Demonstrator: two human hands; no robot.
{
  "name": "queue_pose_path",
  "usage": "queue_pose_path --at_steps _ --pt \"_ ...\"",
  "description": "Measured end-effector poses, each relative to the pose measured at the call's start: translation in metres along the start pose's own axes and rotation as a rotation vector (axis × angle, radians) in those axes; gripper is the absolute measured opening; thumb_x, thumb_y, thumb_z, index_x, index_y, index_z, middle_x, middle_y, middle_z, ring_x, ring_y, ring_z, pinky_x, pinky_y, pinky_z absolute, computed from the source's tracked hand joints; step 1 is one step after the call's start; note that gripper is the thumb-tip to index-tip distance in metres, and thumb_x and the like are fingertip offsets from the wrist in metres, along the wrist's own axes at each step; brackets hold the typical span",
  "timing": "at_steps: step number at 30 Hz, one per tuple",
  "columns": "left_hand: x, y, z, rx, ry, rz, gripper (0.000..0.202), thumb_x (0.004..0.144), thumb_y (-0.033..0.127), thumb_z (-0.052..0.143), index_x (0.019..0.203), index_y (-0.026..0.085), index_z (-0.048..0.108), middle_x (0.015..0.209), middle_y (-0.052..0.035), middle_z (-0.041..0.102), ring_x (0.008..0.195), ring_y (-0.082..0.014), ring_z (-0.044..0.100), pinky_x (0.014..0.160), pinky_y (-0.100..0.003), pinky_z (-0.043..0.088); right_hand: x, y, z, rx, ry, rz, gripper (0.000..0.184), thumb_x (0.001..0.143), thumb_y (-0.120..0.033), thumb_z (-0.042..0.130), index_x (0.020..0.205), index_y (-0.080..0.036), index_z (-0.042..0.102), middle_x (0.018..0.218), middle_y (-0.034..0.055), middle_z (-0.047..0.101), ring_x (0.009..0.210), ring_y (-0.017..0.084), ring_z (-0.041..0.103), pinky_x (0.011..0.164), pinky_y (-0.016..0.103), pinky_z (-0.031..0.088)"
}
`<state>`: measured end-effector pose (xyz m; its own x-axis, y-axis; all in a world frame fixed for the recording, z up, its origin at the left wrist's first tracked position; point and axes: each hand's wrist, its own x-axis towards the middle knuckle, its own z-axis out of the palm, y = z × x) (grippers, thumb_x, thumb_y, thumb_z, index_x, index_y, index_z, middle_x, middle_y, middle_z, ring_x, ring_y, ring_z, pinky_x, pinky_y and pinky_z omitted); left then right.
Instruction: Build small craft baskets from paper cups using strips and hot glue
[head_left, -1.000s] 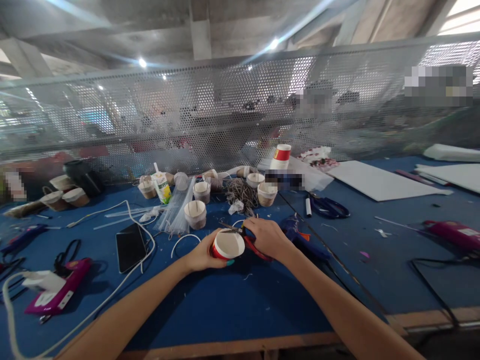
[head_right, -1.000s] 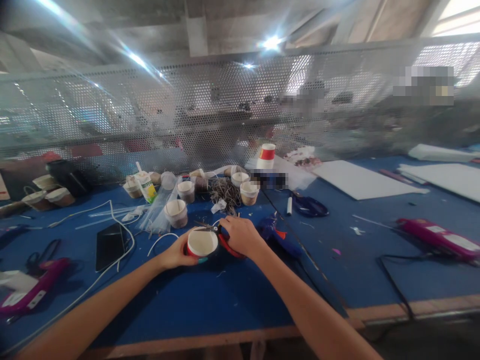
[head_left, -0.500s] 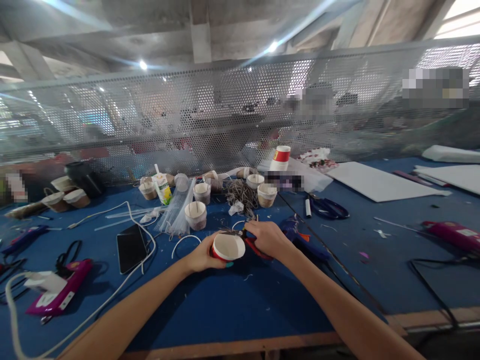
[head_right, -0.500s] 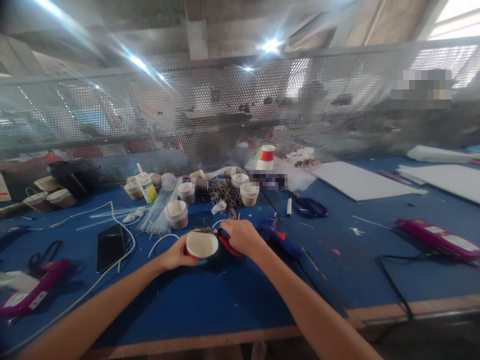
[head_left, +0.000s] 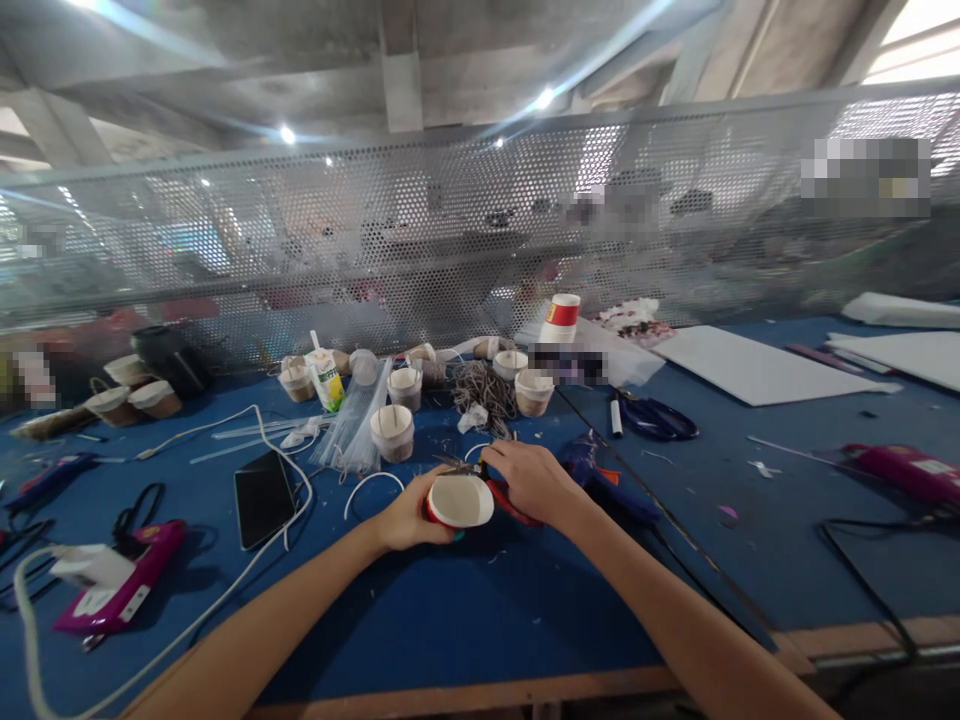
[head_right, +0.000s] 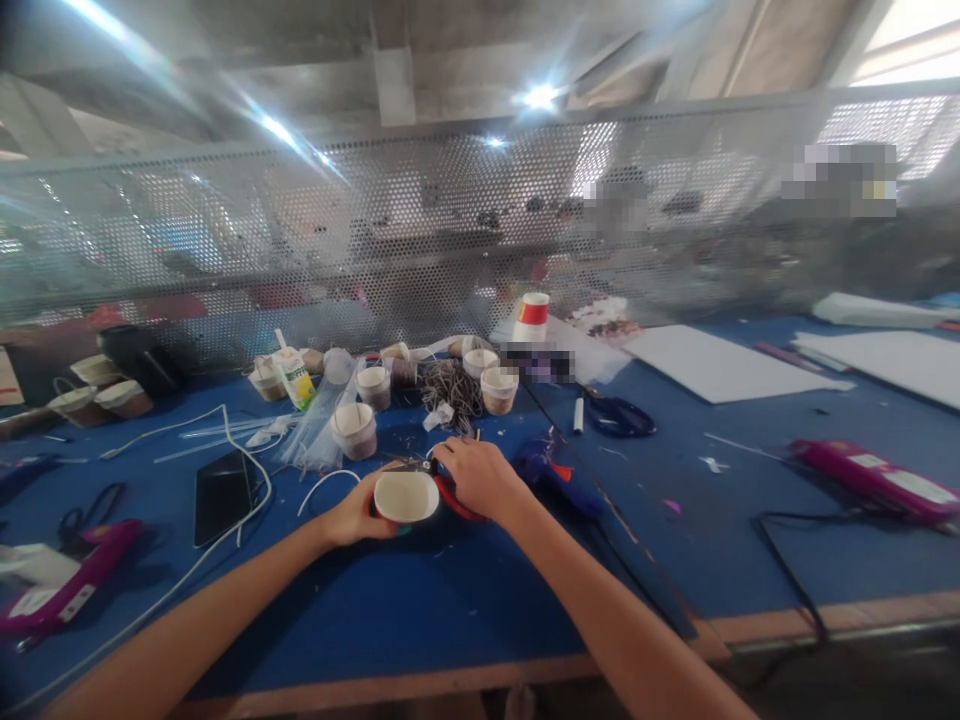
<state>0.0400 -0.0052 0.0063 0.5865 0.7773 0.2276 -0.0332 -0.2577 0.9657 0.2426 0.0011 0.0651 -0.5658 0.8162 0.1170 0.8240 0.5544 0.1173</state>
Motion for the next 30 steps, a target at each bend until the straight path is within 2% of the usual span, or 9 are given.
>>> queue_pose_path --at_steps 6,13,19,22,26,30 --pt "-0.001 -0.003 -0.001 -0.011 0.012 0.003 0.065 0.047 0.019 0.075 0.109 0.017 0.054 0.105 -0.0054 0.057 0.095 -0.0224 0.052 0.089 -0.035 0.038 0.000 0.000 0.002 0.058 -0.011 0.014 0.028 0.077 -0.006 0.040 0.095 -0.018 0.058 0.086 0.0069 0.065 0.082 0.018 0.059 0.065 0.025 0.036" --pt "-0.002 -0.009 -0.002 -0.106 0.011 -0.106 0.061 0.046 0.027 0.078 0.102 0.017 0.056 0.090 -0.0016 0.055 0.083 -0.0175 0.050 0.078 -0.030 0.041 0.004 0.009 0.008 0.172 0.075 0.148 0.023 0.073 -0.008 0.042 0.088 -0.016 0.058 0.084 0.0064 0.066 0.077 0.018 0.059 0.062 0.023 0.034" --pt "-0.002 -0.007 -0.004 -0.117 0.015 -0.038 0.061 0.045 0.023 0.078 0.101 0.018 0.055 0.096 -0.0012 0.050 0.087 -0.0163 0.048 0.080 -0.027 0.039 0.001 0.016 0.005 0.222 0.128 0.081 0.013 0.075 -0.021 0.049 0.084 -0.017 0.057 0.080 0.0063 0.065 0.073 0.018 0.057 0.062 0.023 0.034" --pt "-0.002 -0.012 -0.006 -0.144 0.014 -0.078 0.059 0.044 0.024 0.079 0.098 0.018 0.055 0.092 -0.0004 0.050 0.086 -0.0163 0.048 0.079 -0.027 0.039 -0.001 0.014 0.003 0.201 0.124 0.068 0.016 0.075 -0.026 0.051 0.086 -0.017 0.057 0.084 0.0066 0.065 0.077 0.019 0.057 0.063 0.024 0.034" --pt "-0.002 -0.016 -0.006 -0.197 -0.001 -0.126 0.066 0.044 0.024 0.080 0.104 0.018 0.053 0.095 -0.0014 0.051 0.088 -0.0176 0.049 0.081 -0.029 0.039 -0.002 0.012 0.002 0.164 0.091 0.026 0.017 0.076 -0.025 0.049 0.088 -0.018 0.057 0.089 0.0061 0.064 0.081 0.019 0.057 0.065 0.025 0.035" --pt "-0.001 -0.011 -0.006 -0.241 -0.021 -0.115 0.073 0.045 0.020 0.079 0.112 0.020 0.050 0.100 -0.0018 0.052 0.089 -0.0170 0.049 0.084 -0.030 0.038 -0.001 0.010 0.003 0.165 0.090 -0.010 0.017 0.076 -0.022 0.049 0.090 -0.018 0.057 0.092 0.0065 0.064 0.084 0.020 0.057 0.068 0.026 0.035"
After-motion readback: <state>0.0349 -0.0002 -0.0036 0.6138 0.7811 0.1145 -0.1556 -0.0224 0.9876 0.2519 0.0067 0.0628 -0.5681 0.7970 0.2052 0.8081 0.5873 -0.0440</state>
